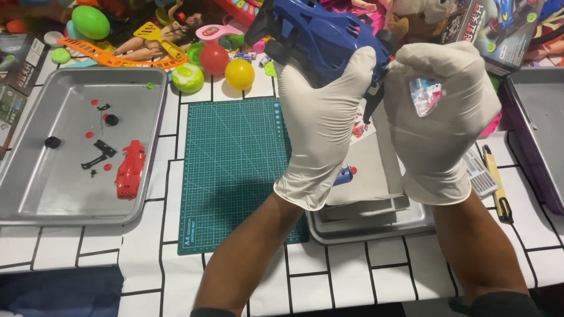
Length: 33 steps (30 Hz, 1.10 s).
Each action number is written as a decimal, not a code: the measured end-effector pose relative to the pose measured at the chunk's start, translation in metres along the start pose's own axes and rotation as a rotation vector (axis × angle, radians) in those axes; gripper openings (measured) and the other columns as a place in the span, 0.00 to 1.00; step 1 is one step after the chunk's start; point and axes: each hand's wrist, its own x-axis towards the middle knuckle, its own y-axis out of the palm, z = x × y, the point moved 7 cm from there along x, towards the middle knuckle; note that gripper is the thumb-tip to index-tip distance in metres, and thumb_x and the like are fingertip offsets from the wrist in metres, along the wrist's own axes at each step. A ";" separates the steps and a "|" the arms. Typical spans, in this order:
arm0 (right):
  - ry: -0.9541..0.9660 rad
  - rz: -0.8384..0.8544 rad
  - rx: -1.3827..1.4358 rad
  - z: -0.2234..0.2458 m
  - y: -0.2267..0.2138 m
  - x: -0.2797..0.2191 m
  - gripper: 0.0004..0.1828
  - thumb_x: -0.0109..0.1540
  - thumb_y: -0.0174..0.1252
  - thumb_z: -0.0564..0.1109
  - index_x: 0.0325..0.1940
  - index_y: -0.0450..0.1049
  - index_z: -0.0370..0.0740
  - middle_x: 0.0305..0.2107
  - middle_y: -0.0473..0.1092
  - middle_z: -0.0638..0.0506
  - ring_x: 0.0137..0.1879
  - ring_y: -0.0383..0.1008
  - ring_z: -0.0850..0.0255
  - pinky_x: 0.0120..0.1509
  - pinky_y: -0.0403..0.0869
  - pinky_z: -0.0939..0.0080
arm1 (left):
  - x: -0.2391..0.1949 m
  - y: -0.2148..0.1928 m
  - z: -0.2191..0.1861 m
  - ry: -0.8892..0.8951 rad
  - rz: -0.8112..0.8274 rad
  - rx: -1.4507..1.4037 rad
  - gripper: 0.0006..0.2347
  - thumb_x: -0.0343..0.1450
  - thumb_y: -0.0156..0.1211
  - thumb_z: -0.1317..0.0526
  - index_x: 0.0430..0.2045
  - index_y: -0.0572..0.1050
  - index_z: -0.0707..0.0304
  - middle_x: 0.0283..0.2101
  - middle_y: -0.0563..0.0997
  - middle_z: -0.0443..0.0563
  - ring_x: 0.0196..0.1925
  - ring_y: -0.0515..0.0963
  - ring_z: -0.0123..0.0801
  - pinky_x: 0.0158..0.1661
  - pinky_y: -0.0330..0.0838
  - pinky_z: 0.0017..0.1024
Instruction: Assembling a toy car by attaching wheels, chassis components, and applying decorative stickers.
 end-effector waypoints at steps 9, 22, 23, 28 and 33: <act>-0.026 0.026 -0.057 -0.008 0.001 0.000 0.16 0.70 0.59 0.14 0.50 0.73 0.29 0.40 0.71 0.43 0.46 0.64 0.47 0.48 0.68 0.52 | -0.002 0.003 0.008 0.013 0.049 -0.128 0.13 0.63 0.70 0.66 0.39 0.79 0.70 0.40 0.84 0.54 0.42 0.83 0.35 0.51 0.81 0.35; -0.224 0.059 -0.173 0.011 -0.003 0.005 0.13 0.72 0.73 0.19 0.53 0.79 0.26 0.44 0.76 0.35 0.48 0.75 0.43 0.53 0.75 0.46 | 0.008 -0.004 0.007 -0.049 -0.014 -0.067 0.15 0.61 0.70 0.65 0.40 0.79 0.70 0.39 0.84 0.56 0.41 0.83 0.36 0.46 0.83 0.34; -0.230 0.062 -0.199 0.010 -0.003 0.004 0.13 0.73 0.77 0.25 0.55 0.79 0.28 0.45 0.76 0.35 0.48 0.75 0.43 0.53 0.76 0.46 | 0.009 -0.004 0.007 -0.035 -0.015 -0.078 0.15 0.61 0.70 0.66 0.40 0.79 0.71 0.40 0.84 0.56 0.41 0.83 0.36 0.48 0.83 0.35; -0.216 0.066 -0.239 0.008 -0.004 0.001 0.13 0.74 0.80 0.28 0.56 0.81 0.29 0.45 0.77 0.35 0.48 0.75 0.43 0.51 0.75 0.48 | 0.008 -0.001 0.008 0.041 0.055 -0.148 0.13 0.63 0.70 0.67 0.40 0.80 0.71 0.40 0.85 0.56 0.41 0.83 0.35 0.49 0.82 0.35; -0.217 0.065 -0.224 0.007 -0.004 0.002 0.11 0.75 0.78 0.32 0.56 0.81 0.30 0.45 0.77 0.36 0.48 0.75 0.44 0.51 0.74 0.48 | 0.006 -0.003 0.006 0.006 0.016 -0.073 0.14 0.62 0.70 0.66 0.38 0.79 0.71 0.38 0.84 0.55 0.40 0.83 0.36 0.48 0.82 0.35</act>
